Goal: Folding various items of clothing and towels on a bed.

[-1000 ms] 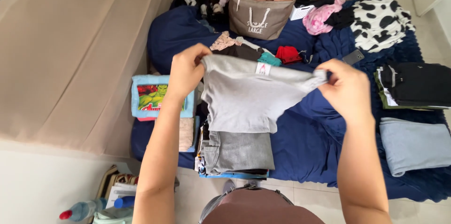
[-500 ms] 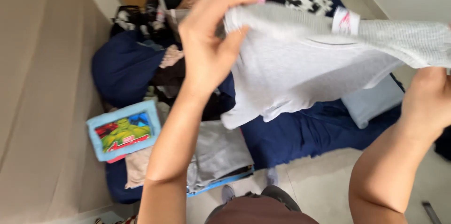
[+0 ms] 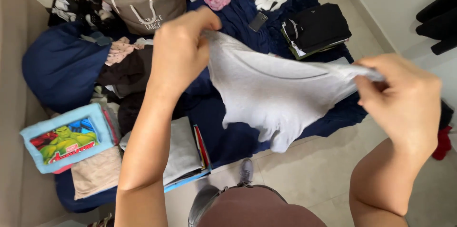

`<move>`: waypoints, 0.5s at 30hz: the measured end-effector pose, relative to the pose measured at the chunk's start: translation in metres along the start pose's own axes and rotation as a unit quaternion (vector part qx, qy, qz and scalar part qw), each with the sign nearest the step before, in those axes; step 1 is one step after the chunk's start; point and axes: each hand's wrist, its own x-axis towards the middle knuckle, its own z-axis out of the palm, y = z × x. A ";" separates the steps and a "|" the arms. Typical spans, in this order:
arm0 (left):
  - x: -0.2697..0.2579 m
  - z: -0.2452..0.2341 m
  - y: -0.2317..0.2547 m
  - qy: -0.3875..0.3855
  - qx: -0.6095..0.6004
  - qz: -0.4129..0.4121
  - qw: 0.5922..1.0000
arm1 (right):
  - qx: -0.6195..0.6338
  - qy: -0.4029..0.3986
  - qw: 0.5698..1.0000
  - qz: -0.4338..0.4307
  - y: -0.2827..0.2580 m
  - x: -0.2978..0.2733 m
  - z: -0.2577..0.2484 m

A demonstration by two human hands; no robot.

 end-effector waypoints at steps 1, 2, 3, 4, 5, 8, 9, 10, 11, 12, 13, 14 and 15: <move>0.001 0.006 0.005 -0.002 0.000 -0.003 1.000 | 0.001 -0.004 1.000 0.001 0.006 0.002 -0.001; 0.001 0.011 0.010 -0.030 0.014 0.008 0.999 | 0.005 -0.042 0.999 -0.014 0.011 0.005 0.000; 0.001 0.015 0.015 -0.057 0.027 0.020 0.998 | 0.010 -0.080 0.996 -0.028 0.015 0.007 0.000; -0.001 0.020 0.012 -0.060 0.029 0.018 0.998 | 0.013 -0.083 0.996 -0.028 0.028 0.006 0.004; -0.003 0.025 0.009 -0.106 0.037 0.022 0.993 | -0.036 -0.085 0.994 -0.064 0.039 0.004 0.009; -0.002 0.030 0.002 -0.186 0.015 0.046 0.981 | -0.085 -0.096 0.986 -0.108 0.062 0.005 0.017; -0.001 0.031 -0.001 -0.220 -0.016 0.061 0.974 | -0.087 -0.107 0.983 -0.117 0.067 0.007 0.019; 0.003 0.028 0.003 -0.220 -0.017 0.061 0.973 | -0.087 -0.108 0.983 -0.116 0.064 0.012 0.019; 0.007 0.024 0.007 -0.258 -0.037 0.045 0.964 | -0.093 -0.109 0.981 -0.135 0.060 0.016 0.019; 0.011 0.020 0.011 -0.296 -0.056 0.028 0.953 | -0.097 -0.109 0.977 -0.154 0.056 0.020 0.019; 0.013 0.019 0.010 -0.296 -0.055 0.028 0.953 | -0.097 -0.109 0.977 -0.154 0.057 0.025 0.021; 0.015 0.018 0.009 -0.309 -0.074 0.026 0.948 | -0.072 -0.117 0.976 -0.170 0.058 0.030 0.023; 0.016 0.015 0.008 -0.322 -0.093 0.025 0.942 | -0.047 -0.125 0.974 -0.185 0.058 0.034 0.025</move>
